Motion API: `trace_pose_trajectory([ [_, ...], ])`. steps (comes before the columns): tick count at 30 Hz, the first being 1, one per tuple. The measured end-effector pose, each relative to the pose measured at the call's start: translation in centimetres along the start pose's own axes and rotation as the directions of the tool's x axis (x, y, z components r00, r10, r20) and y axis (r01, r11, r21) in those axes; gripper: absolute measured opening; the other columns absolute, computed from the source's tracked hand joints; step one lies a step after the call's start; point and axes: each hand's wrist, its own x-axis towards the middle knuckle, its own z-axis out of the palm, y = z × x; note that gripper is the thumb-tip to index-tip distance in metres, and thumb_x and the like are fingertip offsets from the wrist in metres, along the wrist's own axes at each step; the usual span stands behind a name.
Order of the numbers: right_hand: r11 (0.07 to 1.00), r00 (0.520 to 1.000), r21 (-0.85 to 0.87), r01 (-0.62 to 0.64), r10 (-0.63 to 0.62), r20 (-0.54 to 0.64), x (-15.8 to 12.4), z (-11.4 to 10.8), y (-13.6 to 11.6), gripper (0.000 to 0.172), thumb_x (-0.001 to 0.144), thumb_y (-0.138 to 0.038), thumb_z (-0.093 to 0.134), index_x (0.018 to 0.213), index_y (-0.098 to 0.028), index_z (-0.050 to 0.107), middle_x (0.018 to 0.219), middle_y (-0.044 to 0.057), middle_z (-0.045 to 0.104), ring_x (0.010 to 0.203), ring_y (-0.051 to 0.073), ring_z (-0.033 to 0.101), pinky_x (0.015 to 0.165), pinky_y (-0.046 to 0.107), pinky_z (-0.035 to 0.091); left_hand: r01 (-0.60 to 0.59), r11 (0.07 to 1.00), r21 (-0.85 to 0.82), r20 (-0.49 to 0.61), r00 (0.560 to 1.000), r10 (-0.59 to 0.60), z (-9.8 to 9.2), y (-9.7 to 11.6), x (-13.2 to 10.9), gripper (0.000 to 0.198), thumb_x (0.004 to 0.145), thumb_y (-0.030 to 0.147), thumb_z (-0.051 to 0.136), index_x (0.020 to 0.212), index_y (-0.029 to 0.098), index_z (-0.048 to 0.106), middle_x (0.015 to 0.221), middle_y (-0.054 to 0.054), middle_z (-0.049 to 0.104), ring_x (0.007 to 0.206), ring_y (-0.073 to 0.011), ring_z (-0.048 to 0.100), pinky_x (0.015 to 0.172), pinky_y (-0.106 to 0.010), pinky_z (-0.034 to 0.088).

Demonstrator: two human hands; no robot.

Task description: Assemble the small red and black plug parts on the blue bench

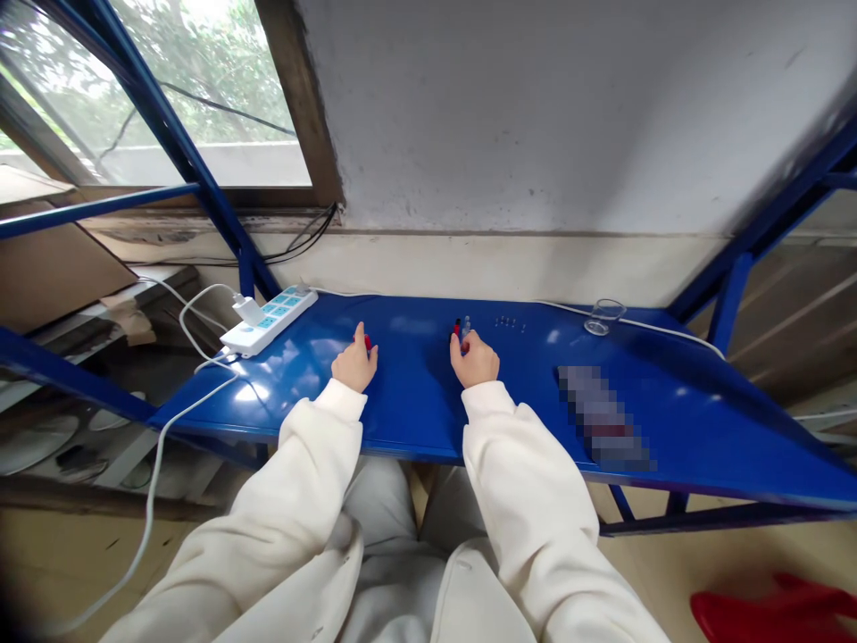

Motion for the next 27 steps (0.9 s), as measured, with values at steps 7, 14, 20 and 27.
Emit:
trace_pose_trajectory([
  [7, 0.992, 0.993, 0.049, 0.113, -0.110, -0.050, -0.3, 0.1, -0.1, 0.035, 0.084, -0.044, 0.035, 0.062, -0.019, 0.048, 0.057, 0.002, 0.055, 0.055, 0.013, 0.051, 0.053, 0.022, 0.030, 0.011, 1.000, -0.016, -0.038, 0.999, -0.012, 0.3, 0.3, 0.6, 0.039, 0.089, 0.030, 0.025, 0.121, 0.018, 0.043, 0.101, -0.015, 0.060, 0.083, -0.0245, 0.062, 0.070, -0.031, 0.044],
  [14, 0.991, 0.992, 0.048, 0.126, -0.124, -0.037, -0.5, -0.2, -0.3, 0.037, 0.085, -0.043, 0.032, 0.061, -0.019, 0.050, 0.060, 0.004, 0.057, 0.058, 0.013, 0.052, 0.057, 0.022, 0.034, -0.076, 0.950, -0.302, -0.049, 0.997, 0.064, -0.5, 0.9, 1.4, 0.024, 0.087, 0.024, 0.033, 0.091, 0.017, 0.056, 0.079, -0.010, 0.065, 0.080, -0.0201, 0.061, 0.072, -0.029, 0.043],
  [20, 0.958, 0.970, 0.172, 0.230, -0.240, 0.035, -1.0, -0.8, -0.9, 0.036, 0.086, -0.041, 0.032, 0.068, -0.018, 0.054, 0.062, 0.003, 0.058, 0.058, 0.012, 0.052, 0.058, 0.020, 0.035, -0.139, 0.478, -0.867, 0.011, 0.955, 0.297, -2.1, 3.3, 0.2, 0.030, 0.087, 0.034, 0.033, 0.096, 0.013, 0.053, 0.075, -0.006, 0.065, 0.039, -0.0041, 0.044, 0.043, -0.018, 0.036],
  [27, 0.876, 0.927, 0.345, 0.337, -0.373, 0.042, -1.0, 0.6, -1.0, 0.039, 0.089, -0.040, 0.022, 0.086, -0.019, 0.055, 0.076, 0.005, 0.062, 0.065, 0.014, 0.057, 0.059, 0.021, 0.036, -0.043, 0.080, -0.996, 0.000, 0.881, 0.474, -0.9, 5.3, -0.7, 0.037, 0.081, 0.044, 0.044, 0.102, 0.014, 0.050, 0.084, -0.007, 0.063, 0.038, -0.0030, 0.048, 0.035, -0.016, 0.029],
])
